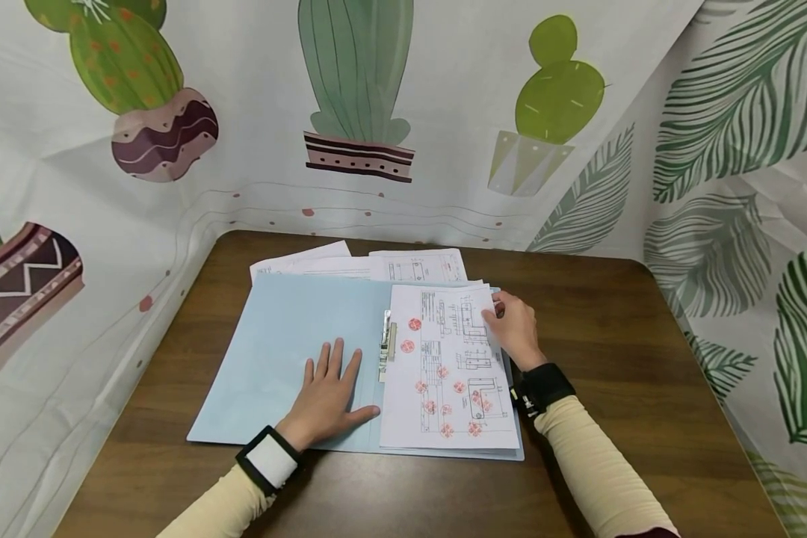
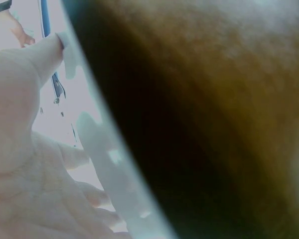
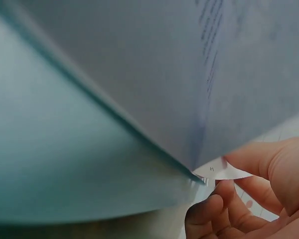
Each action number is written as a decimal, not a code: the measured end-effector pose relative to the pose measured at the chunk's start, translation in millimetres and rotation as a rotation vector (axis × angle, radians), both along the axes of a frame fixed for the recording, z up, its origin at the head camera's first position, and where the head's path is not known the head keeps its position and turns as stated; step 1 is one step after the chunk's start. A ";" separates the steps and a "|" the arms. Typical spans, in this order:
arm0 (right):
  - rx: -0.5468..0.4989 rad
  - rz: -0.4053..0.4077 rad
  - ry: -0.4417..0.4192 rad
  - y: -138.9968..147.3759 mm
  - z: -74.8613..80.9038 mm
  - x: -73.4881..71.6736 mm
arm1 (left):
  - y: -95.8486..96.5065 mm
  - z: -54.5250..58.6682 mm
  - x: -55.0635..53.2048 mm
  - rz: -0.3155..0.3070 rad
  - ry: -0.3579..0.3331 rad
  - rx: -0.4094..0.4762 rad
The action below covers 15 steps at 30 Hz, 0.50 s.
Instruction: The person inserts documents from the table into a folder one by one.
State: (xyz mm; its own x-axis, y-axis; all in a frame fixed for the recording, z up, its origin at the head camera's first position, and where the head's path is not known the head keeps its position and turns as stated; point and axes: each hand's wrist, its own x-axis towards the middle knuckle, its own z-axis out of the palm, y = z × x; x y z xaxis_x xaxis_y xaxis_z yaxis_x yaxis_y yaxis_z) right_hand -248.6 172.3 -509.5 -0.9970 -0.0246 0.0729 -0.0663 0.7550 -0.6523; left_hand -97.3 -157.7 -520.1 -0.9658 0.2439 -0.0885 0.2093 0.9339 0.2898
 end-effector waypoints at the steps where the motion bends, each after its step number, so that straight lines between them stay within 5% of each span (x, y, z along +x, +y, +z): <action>1: 0.004 0.005 0.005 -0.2 -0.5 -0.2 | -0.1 -0.1 0.1 0.001 0.002 -0.002; 15: 0.004 0.055 -0.047 -3.2 1.3 1.5 | 0.2 1.5 1.0 0.005 0.006 -0.002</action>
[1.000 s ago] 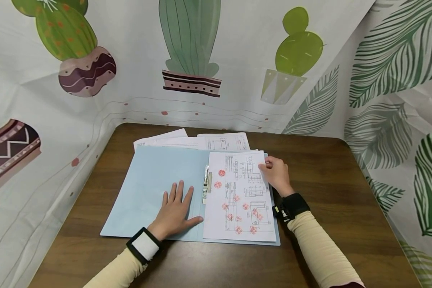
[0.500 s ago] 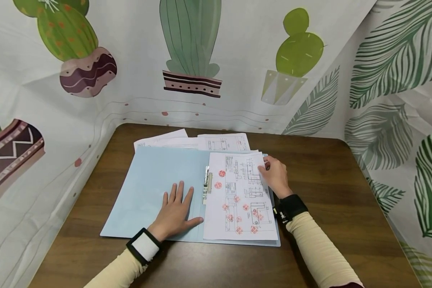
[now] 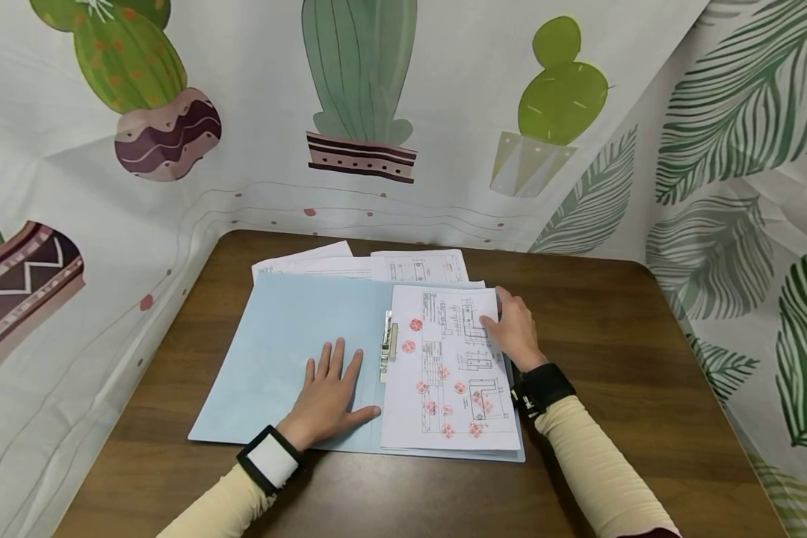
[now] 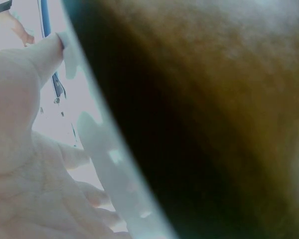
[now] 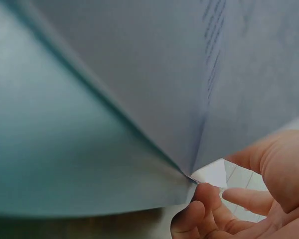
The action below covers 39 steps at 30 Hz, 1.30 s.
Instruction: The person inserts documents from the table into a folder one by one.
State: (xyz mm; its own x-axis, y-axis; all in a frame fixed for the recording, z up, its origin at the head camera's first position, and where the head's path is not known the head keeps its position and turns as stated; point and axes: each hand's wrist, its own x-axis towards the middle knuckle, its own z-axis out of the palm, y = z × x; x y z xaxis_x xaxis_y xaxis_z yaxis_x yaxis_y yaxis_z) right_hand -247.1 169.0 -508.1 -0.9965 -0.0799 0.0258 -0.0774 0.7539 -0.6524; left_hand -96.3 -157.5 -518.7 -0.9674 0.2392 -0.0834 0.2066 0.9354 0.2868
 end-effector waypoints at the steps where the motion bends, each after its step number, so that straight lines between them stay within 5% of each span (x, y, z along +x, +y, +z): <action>1: 0.005 0.004 -0.003 0.3 -0.2 0.1 | 0.0 0.2 0.3 0.000 0.002 0.002; 20: 0.128 0.033 -0.069 -1.6 -2.3 0.9 | -1.6 -3.2 0.0 -0.005 0.001 0.009; 39: 0.123 0.033 -0.074 -1.8 -3.0 2.5 | -0.9 0.0 0.7 -0.005 0.004 0.005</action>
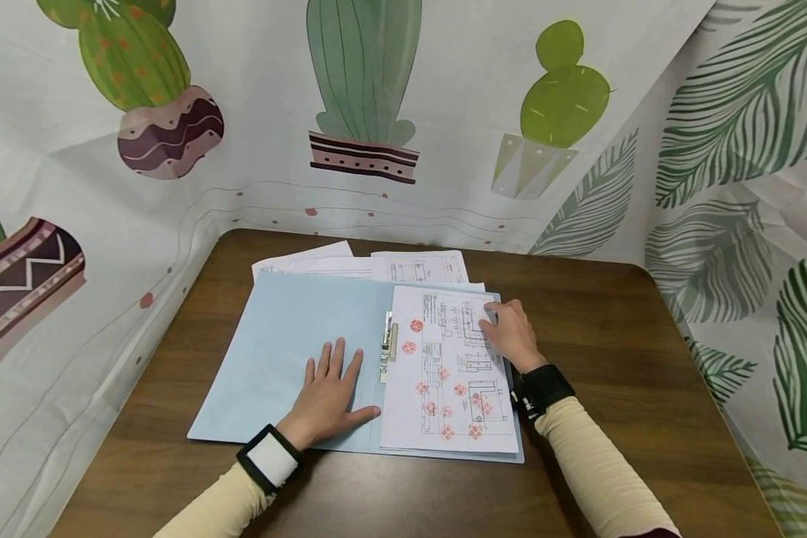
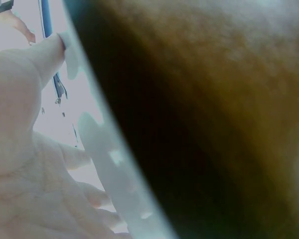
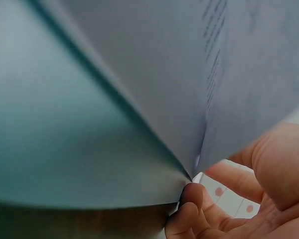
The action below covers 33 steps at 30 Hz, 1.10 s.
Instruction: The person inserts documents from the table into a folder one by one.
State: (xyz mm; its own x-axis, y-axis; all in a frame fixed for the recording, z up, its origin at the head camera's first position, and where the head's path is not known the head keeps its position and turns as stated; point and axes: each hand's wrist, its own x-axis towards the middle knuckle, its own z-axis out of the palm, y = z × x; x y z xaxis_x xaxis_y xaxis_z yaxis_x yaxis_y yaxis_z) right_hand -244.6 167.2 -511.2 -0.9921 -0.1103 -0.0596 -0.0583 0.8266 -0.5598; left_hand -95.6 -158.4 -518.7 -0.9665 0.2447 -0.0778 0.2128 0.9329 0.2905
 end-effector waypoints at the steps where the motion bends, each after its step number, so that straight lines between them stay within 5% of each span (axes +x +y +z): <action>1: 0.003 0.003 0.002 0.1 -0.2 -0.3 | -0.3 -0.3 0.6 0.000 0.006 0.003; 15: -0.041 0.022 0.095 3.5 12.4 -8.4 | -2.7 -0.4 3.2 0.007 0.017 0.009; 22: -0.036 0.049 0.138 5.9 26.4 -31.7 | -2.9 0.2 3.0 0.009 0.012 0.004; 33: 0.055 0.098 0.050 5.4 33.0 -74.2 | -0.2 1.6 1.1 0.009 0.005 -0.001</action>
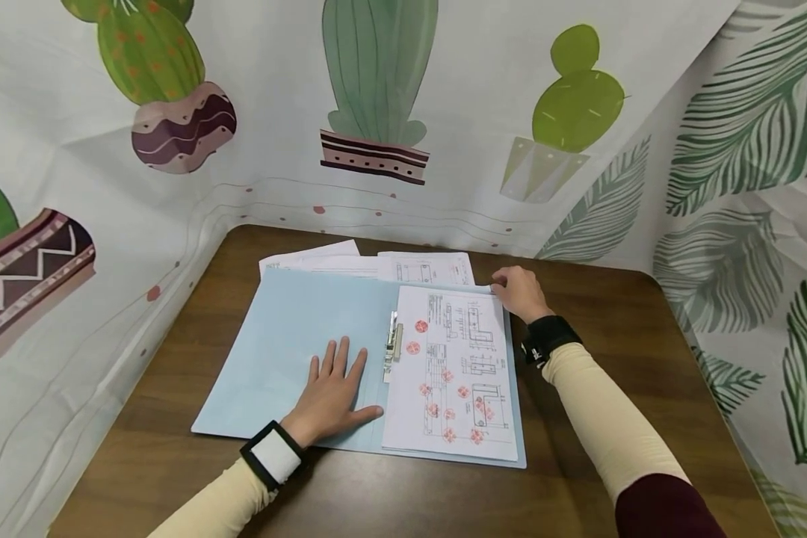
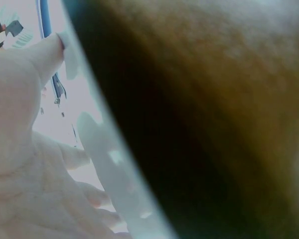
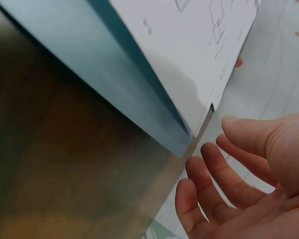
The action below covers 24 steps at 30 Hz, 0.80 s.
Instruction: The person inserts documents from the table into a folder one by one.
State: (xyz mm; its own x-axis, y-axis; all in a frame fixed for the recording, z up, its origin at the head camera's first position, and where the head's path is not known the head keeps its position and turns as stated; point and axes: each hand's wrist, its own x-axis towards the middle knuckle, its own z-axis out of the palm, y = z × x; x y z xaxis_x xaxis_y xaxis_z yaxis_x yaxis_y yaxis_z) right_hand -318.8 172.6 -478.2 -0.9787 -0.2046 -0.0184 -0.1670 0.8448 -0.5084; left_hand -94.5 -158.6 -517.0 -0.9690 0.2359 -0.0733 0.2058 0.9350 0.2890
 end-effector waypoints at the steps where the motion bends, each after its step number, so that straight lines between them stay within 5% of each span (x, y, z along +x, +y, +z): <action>1: 0.005 0.003 -0.010 -1.0 -0.3 -3.3 | -0.1 0.2 0.0 0.001 0.000 0.001; 13: 0.068 0.043 -0.088 -7.7 -8.6 -30.4 | -0.9 1.1 0.1 0.001 0.007 -0.007; 24: -0.009 0.029 -0.208 -10.1 -2.4 -30.4 | -1.1 1.1 2.7 0.002 0.004 0.020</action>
State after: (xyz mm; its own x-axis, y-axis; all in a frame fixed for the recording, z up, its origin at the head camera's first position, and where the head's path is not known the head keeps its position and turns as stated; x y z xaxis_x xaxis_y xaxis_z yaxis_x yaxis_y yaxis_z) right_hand -349.2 162.4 -480.6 -0.9477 -0.2335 -0.2176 -0.0816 0.8364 -0.5421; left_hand -91.8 -159.7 -515.9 -0.9697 0.2355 -0.0650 0.2052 0.9294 0.3068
